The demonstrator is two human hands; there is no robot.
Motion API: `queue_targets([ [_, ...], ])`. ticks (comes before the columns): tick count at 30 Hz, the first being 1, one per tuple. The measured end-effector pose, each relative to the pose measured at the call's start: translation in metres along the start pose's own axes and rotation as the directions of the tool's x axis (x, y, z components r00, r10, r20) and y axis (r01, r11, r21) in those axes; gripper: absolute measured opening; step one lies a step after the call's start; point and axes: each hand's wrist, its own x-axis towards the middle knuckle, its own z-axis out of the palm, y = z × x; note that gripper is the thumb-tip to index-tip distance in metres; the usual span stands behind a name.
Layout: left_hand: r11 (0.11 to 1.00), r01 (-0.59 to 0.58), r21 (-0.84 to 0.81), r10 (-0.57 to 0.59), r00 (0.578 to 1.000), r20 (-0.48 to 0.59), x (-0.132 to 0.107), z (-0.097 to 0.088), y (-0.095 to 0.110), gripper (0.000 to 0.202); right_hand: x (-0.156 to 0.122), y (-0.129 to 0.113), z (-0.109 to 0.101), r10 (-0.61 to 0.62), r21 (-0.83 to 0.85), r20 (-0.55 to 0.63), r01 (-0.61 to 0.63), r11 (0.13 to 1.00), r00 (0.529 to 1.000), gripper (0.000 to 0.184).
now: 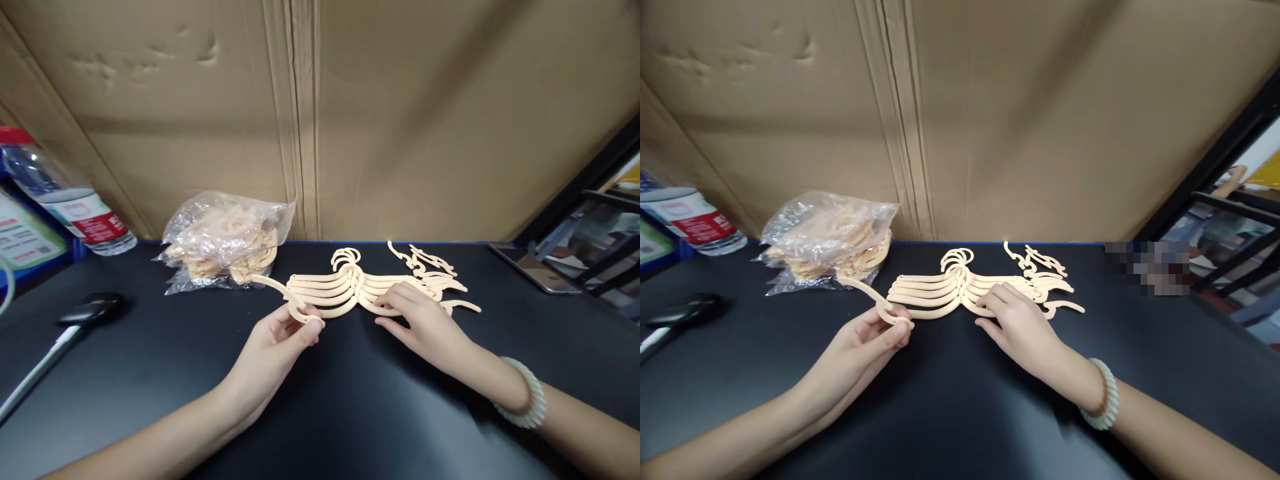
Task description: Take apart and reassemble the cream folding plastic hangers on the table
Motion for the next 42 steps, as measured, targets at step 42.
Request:
queue_targets([
  [42,0.865,0.263,-0.427,-0.233,0.965,0.123,0.006,-0.011,0.008,0.025,-0.003,-0.002,-0.019,-0.123,0.006,-0.412,0.137,0.99,0.903,0.024],
])
